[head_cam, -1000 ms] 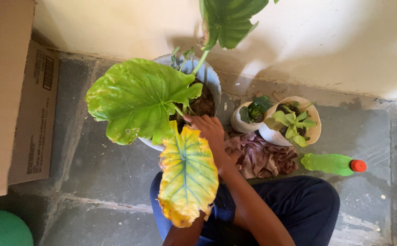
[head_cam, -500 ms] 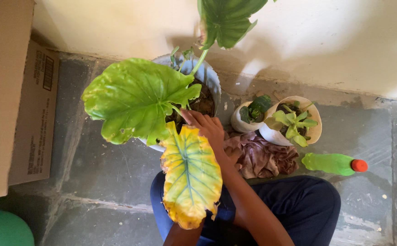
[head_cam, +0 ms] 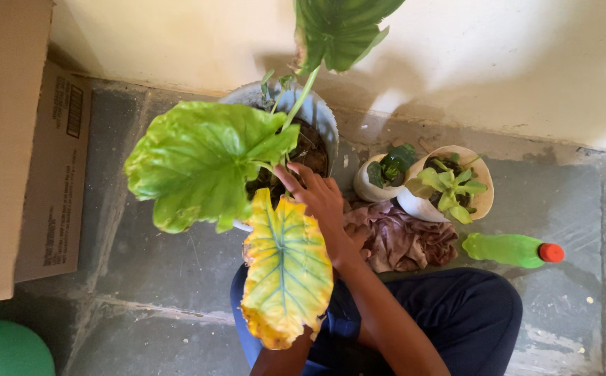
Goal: The person sits on the floor and waters several potted plants using a green plastic bottle. They pour water into the soil of a large plant and two smaller pots, then wipe the leaves with a cloth and inspect the soil.
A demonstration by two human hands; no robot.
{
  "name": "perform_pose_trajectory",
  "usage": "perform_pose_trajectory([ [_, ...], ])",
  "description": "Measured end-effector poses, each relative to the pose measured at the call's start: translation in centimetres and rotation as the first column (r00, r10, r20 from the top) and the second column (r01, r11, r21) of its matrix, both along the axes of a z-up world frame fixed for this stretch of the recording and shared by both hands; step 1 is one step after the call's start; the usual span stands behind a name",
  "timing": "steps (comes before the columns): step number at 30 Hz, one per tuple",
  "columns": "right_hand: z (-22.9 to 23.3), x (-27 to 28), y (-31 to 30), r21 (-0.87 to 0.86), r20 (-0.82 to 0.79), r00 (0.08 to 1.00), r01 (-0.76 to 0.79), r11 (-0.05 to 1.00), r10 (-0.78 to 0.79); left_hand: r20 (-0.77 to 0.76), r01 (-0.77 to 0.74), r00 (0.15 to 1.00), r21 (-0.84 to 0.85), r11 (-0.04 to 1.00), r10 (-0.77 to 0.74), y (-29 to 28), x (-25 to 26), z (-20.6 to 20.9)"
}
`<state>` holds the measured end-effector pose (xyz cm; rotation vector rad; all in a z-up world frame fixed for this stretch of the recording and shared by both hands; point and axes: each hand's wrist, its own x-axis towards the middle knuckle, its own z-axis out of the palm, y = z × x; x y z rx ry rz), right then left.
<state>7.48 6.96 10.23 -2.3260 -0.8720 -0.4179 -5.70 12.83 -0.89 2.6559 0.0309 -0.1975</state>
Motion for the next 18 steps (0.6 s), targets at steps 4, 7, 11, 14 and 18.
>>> perform_pose_trajectory([
  [4, 0.13, -0.19, -0.15, 0.055, -0.033, 0.999, -0.005, 0.998, 0.007, -0.001, 0.005, 1.000, -0.002, 1.000, -0.005, 0.02, -0.03, 0.14],
  [7, 0.00, -0.02, 0.10, 0.039, -0.004, 1.000, 0.010, 0.999, -0.010, -0.002, 0.007, 1.000, -0.003, 1.000, -0.007, -0.04, 0.04, 0.24],
  [11, -0.12, -0.14, 0.21, 0.027, 0.009, 1.000, 0.019, 0.999, -0.019, 0.005, 0.009, 1.000, -0.003, 1.000, -0.009, -0.04, 0.24, 0.34],
  [14, -0.03, -0.20, -0.01, 0.065, 0.004, 1.000, 0.000, 0.998, 0.000, 0.006, 0.013, 1.000, -0.001, 1.000, -0.013, -0.10, 0.49, 0.42],
  [18, -0.09, -0.14, 0.27, -0.016, 0.000, 0.999, 0.040, 0.999, -0.040, 0.004, 0.016, 1.000, -0.007, 1.000, -0.016, -0.33, 0.65, 0.43],
])
